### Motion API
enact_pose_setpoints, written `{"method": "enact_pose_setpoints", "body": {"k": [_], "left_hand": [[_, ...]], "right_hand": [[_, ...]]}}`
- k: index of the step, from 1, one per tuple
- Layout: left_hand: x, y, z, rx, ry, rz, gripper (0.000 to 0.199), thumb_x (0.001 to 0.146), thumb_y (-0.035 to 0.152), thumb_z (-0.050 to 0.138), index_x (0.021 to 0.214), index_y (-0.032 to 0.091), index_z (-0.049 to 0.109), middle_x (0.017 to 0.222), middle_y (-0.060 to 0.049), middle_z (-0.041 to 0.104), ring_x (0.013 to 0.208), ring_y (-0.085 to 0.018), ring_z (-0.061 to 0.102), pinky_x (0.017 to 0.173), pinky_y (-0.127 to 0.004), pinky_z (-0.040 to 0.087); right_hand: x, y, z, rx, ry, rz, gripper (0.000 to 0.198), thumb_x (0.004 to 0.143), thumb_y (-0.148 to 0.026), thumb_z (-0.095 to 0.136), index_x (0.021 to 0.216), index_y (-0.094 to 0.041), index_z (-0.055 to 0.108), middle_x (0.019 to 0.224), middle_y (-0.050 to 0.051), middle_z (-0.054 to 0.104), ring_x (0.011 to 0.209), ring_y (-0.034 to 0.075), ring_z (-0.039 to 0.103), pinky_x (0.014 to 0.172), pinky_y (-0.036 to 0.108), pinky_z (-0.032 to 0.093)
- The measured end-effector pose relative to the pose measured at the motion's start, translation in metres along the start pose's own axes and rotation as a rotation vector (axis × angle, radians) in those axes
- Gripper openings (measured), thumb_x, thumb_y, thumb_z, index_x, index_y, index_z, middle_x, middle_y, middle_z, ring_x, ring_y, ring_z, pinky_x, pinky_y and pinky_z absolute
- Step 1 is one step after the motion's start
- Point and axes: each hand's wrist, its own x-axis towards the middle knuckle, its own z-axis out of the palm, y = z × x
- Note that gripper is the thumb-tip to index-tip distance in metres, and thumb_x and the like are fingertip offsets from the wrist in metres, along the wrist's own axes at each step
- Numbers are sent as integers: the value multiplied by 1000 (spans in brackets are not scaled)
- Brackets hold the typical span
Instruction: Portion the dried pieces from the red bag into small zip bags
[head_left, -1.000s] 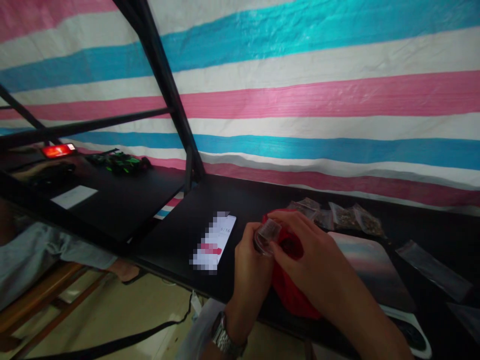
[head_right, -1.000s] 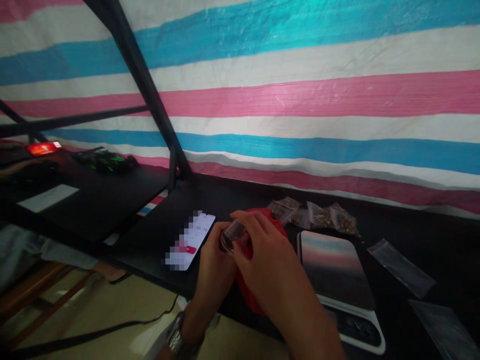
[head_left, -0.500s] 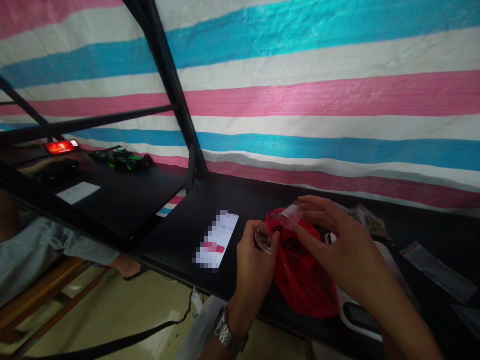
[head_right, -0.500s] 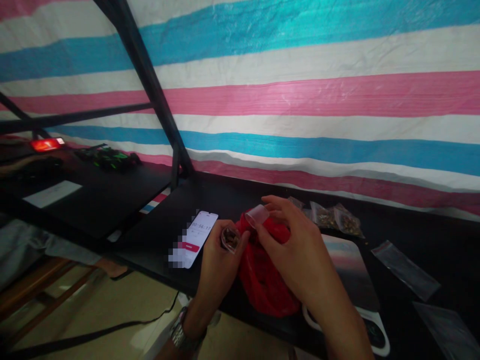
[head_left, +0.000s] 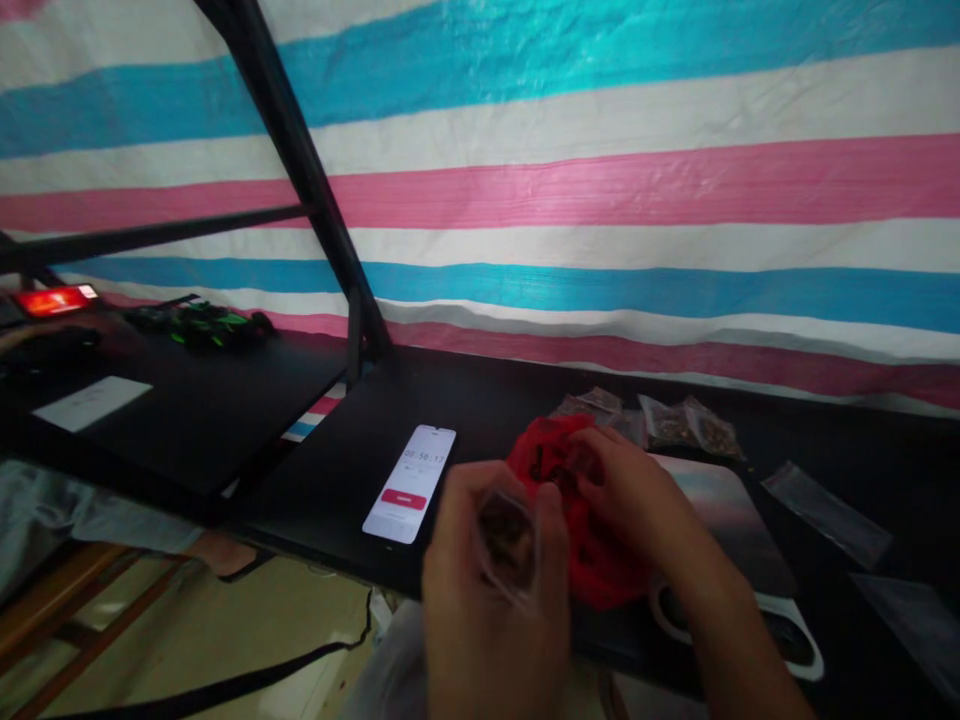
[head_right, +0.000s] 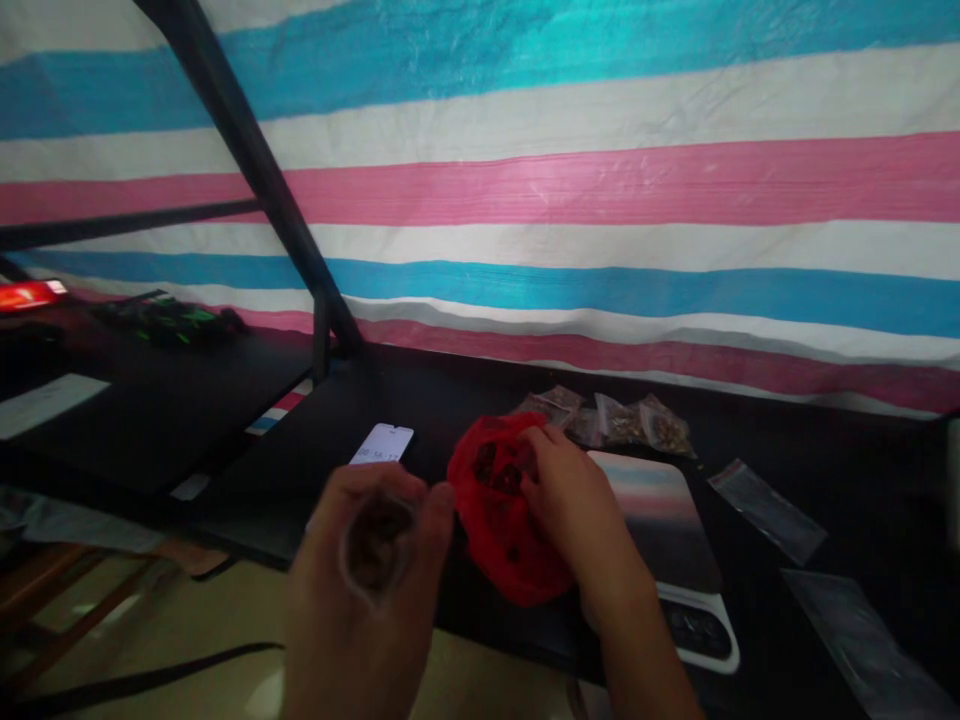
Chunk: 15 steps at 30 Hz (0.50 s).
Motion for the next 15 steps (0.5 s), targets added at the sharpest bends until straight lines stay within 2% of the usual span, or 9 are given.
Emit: {"method": "enact_pose_setpoints", "body": {"k": [2,3,4,6,8,9,11,15], "left_hand": [[-5,-13,13,48,-218,-50,16,93,30,68,81,25,58,69,3,58,55,-14,55,51,-26,44],[-5,-22,20,87,-248,-72,14,92,27,66,81,25,58,70,2,58,57,-15,56,53,-27,44],[-3,-32,25,132,-228,-75,14,92,25,66,82,25,57,73,2,58,59,-16,55,56,-28,45],[4,-49,31,198,-87,-15,15,91,23,66,81,25,54,81,0,57,67,-18,56,62,-31,46],[14,-61,30,225,33,40,17,88,22,68,81,25,52,85,-1,55,75,-20,55,69,-33,47],[19,-65,29,222,53,44,18,88,22,69,81,25,52,85,-1,55,76,-21,55,71,-34,47],[28,-71,26,188,-10,-8,18,87,24,70,82,25,52,82,1,55,75,-20,55,71,-33,46],[36,-81,27,88,-242,-195,16,85,20,69,83,23,53,73,5,57,66,-16,56,64,-28,42]], "right_hand": [[2,-1,2,10,-11,5,43,86,0,62,124,-20,70,130,12,70,105,25,73,90,36,53],[3,-1,3,20,-12,8,43,86,0,61,123,-20,70,130,12,70,105,25,72,91,36,53],[3,-1,3,30,-10,11,43,87,0,61,124,-20,70,130,12,70,106,25,72,92,37,53],[3,-1,1,46,-6,24,40,90,-3,62,125,-20,70,132,12,70,110,26,72,95,38,52],[3,-3,-1,57,6,40,37,92,-8,64,126,-21,70,133,12,70,112,28,72,97,41,52],[3,-4,-2,69,22,43,36,92,-10,65,126,-22,70,133,12,70,112,29,72,98,41,52],[3,-7,-2,112,78,22,34,92,-12,67,124,-22,71,132,11,70,111,28,72,97,41,53],[8,-17,9,186,183,-65,28,94,-14,64,119,-24,72,128,9,71,110,25,72,98,39,54]]}}
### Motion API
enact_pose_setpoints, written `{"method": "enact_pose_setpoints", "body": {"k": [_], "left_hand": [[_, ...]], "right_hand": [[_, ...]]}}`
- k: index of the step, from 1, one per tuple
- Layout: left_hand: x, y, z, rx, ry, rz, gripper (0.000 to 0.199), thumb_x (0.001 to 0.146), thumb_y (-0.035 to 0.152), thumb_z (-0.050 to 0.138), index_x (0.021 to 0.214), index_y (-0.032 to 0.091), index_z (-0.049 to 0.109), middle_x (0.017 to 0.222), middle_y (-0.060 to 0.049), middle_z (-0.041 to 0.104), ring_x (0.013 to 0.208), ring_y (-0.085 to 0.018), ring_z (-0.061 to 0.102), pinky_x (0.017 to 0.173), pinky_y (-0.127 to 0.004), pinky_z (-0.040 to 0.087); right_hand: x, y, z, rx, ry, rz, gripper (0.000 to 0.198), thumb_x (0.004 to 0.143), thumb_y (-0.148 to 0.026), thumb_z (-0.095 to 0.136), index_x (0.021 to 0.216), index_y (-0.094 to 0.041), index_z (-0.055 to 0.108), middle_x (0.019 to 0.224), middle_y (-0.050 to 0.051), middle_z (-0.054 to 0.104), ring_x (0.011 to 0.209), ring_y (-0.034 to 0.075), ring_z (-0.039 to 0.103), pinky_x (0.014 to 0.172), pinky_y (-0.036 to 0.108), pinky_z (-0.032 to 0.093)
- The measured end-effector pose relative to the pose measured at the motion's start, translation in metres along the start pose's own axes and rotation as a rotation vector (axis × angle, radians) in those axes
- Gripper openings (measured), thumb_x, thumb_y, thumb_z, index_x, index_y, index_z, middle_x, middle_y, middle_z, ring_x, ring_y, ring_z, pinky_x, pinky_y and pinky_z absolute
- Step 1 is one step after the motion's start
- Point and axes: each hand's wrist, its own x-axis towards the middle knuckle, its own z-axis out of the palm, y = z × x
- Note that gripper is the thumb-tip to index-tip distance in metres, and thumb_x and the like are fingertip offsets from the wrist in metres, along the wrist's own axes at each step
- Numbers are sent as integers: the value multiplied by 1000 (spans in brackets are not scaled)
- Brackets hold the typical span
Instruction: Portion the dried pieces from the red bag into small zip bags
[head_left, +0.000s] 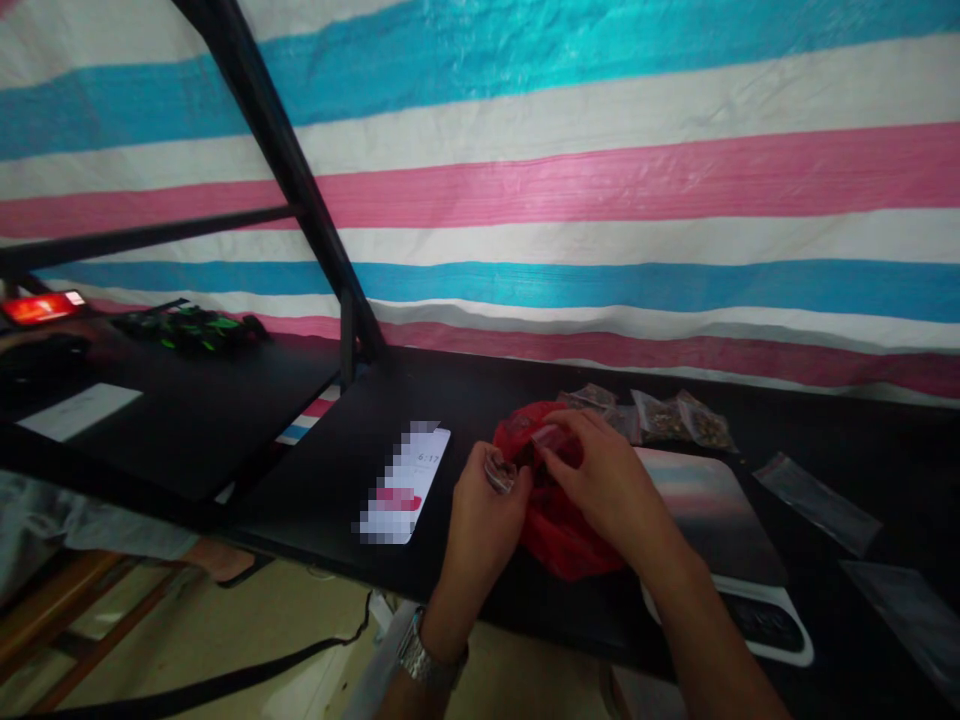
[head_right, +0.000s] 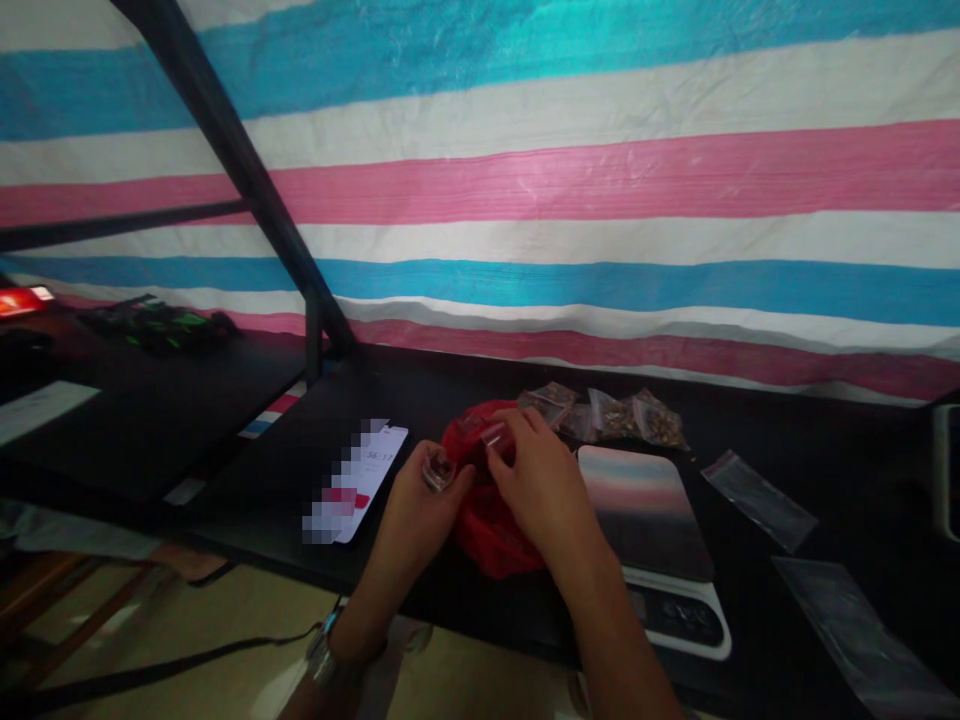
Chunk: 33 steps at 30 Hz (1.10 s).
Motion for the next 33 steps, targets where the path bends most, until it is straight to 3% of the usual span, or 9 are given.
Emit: {"method": "enact_pose_setpoints", "body": {"k": [5,9,16,27,33], "left_hand": [[3,-4,5,4,51,-49,20,80,8,64,79,23,51,66,8,53,59,-13,52,62,-25,38],[6,-2,2,-27,123,-72,19,79,6,62,78,22,53,67,7,55,61,-13,53,63,-25,40],[8,0,-3,-303,164,-218,16,75,16,65,77,22,51,66,9,49,60,-10,47,57,-21,39],[4,6,-3,-469,171,-232,24,70,29,70,81,23,49,68,9,49,55,-8,44,53,-18,40],[6,9,-1,-500,180,-237,25,68,30,70,79,23,48,67,9,47,55,-8,46,53,-18,42]], "right_hand": [[6,2,20,-68,-21,11,27,96,-13,59,118,-23,72,128,10,70,111,25,71,98,38,54],[7,5,22,-13,-81,-21,33,94,-8,59,121,-22,70,131,9,69,114,24,70,101,38,53],[2,2,18,25,-155,-41,37,91,-5,62,121,-23,69,130,8,70,113,23,70,102,39,52],[-2,4,23,16,-101,60,33,90,-7,62,119,-22,69,129,10,67,110,24,71,101,38,53],[-7,-2,9,41,-190,89,38,87,-4,62,119,-22,68,127,9,69,109,24,71,100,39,53]]}}
